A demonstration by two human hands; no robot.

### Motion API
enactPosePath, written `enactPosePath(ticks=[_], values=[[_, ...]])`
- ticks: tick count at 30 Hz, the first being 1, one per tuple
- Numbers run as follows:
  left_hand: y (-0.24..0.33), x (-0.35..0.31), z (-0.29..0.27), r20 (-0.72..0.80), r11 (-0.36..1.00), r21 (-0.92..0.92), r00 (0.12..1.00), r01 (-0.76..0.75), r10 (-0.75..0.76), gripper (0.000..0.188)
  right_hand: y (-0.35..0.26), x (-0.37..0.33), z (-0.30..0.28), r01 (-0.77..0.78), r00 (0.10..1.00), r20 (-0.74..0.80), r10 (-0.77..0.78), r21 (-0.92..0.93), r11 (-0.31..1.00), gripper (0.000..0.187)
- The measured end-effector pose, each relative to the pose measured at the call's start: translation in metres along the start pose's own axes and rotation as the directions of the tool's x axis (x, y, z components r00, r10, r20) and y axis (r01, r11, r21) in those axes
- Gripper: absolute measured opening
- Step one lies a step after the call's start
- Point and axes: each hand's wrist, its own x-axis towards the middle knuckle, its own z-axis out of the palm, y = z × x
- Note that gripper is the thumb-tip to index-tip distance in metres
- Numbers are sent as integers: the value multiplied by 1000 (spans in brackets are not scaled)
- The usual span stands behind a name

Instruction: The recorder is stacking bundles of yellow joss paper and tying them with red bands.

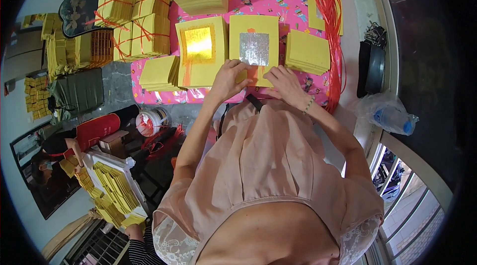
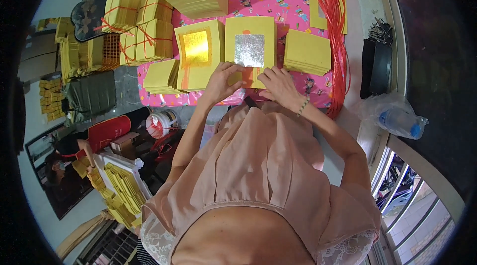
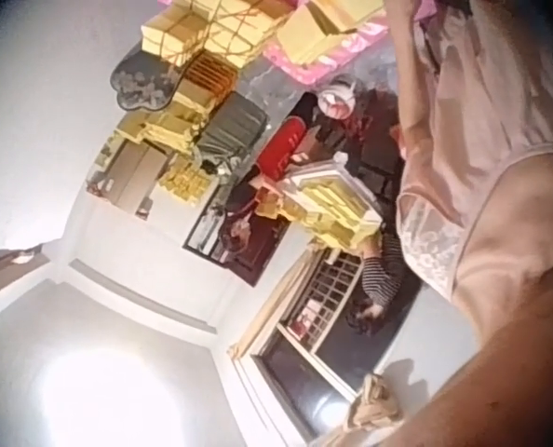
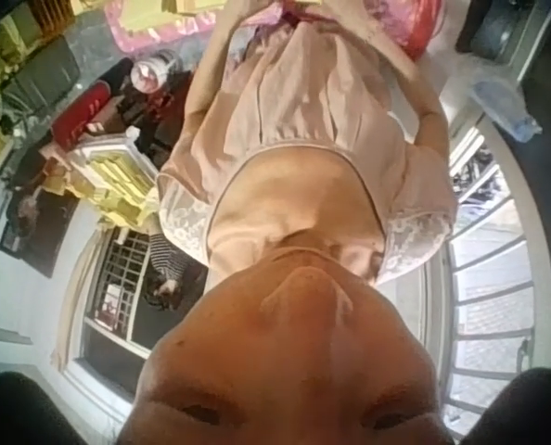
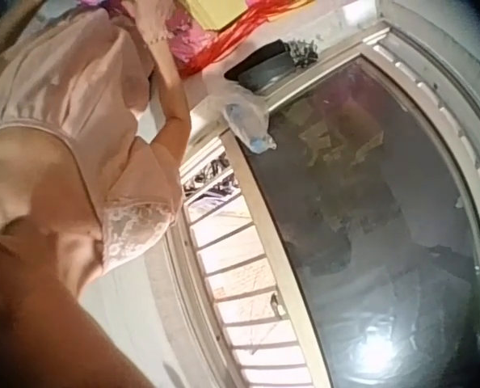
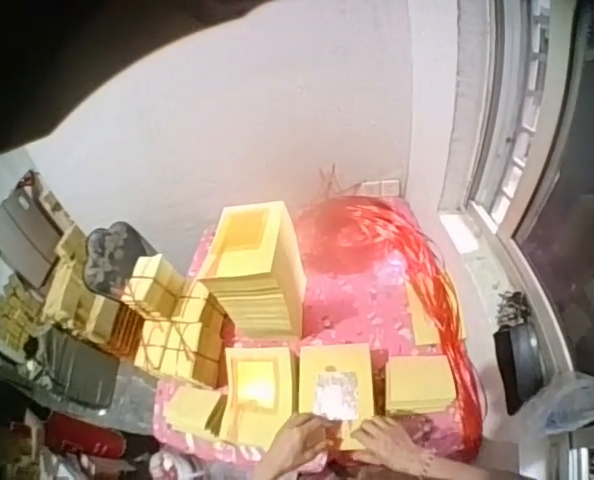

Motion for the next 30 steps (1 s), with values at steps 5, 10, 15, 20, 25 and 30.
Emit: enactPosePath(ticks=[5,10,15,20,25,30], values=[[-3,-12,4,63,996,86,998,-14,8,41,6,4,8,31,999,19,-30,-62,998,35],[-6,-15,9,45,992,118,998,-44,39,41,12,6,0,52,999,2,-53,85,995,21],[-9,-15,9,34,997,72,999,-37,34,39,15,12,-1,-71,997,3,73,303,950,17],[-11,-15,9,26,999,39,1000,-8,7,39,18,16,-3,-121,993,45,113,352,928,18],[-9,-14,7,31,1000,24,1000,2,-2,39,21,17,1,-164,986,67,150,388,907,20],[-10,-14,8,29,1000,14,1000,11,-11,40,24,17,5,-164,987,67,149,390,906,22]])
